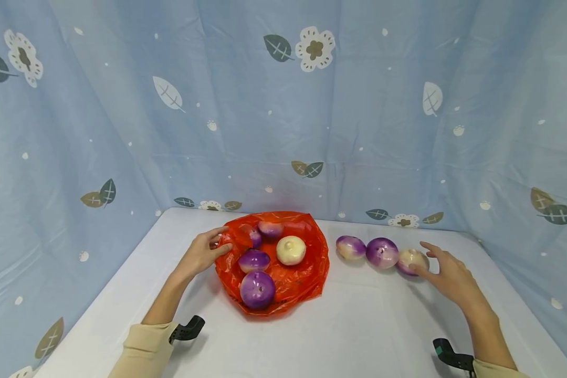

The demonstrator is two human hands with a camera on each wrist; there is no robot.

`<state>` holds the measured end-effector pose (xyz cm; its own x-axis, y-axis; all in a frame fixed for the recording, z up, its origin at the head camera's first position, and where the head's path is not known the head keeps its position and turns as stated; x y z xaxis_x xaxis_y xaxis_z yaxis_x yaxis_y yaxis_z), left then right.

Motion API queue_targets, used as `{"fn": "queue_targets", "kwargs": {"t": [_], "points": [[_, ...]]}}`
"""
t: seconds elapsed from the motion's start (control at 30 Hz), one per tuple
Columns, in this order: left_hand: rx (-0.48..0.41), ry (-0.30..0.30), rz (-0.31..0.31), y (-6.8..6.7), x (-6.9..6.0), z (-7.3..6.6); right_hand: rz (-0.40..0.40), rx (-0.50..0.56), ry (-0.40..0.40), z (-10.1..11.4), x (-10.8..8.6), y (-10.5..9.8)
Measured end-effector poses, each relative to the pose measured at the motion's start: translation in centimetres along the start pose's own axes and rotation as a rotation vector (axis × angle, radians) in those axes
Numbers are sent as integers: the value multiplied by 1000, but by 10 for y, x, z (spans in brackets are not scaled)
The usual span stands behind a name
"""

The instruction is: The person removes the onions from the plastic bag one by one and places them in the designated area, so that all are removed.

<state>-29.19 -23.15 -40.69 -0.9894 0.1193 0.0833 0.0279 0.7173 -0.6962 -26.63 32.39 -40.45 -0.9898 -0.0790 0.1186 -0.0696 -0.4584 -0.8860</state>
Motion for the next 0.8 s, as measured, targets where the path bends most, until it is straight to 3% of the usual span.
{"fn": "queue_targets", "kwargs": {"t": [0.3,0.63,0.8], "points": [[8,9,-8,-1,1,1,-9,18,-43,14,0,2],[3,13,-14,-2,-1,0,18,4,9,25,-1,-1],[5,14,-11,-1,0,0,6,16,-34,38,-3,-1]]}}
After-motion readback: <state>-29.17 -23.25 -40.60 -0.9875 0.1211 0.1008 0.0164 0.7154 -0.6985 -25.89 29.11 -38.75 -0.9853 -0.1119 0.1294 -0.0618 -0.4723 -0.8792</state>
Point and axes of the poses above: each hand's wrist, its own x-axis towards the middle knuckle, its own y-axis out of the palm, z = x × y, the point moved 3 cm from there along x, towards the middle knuckle, and after that the axes turned 6 degrees about x, right-handed, at the moved point
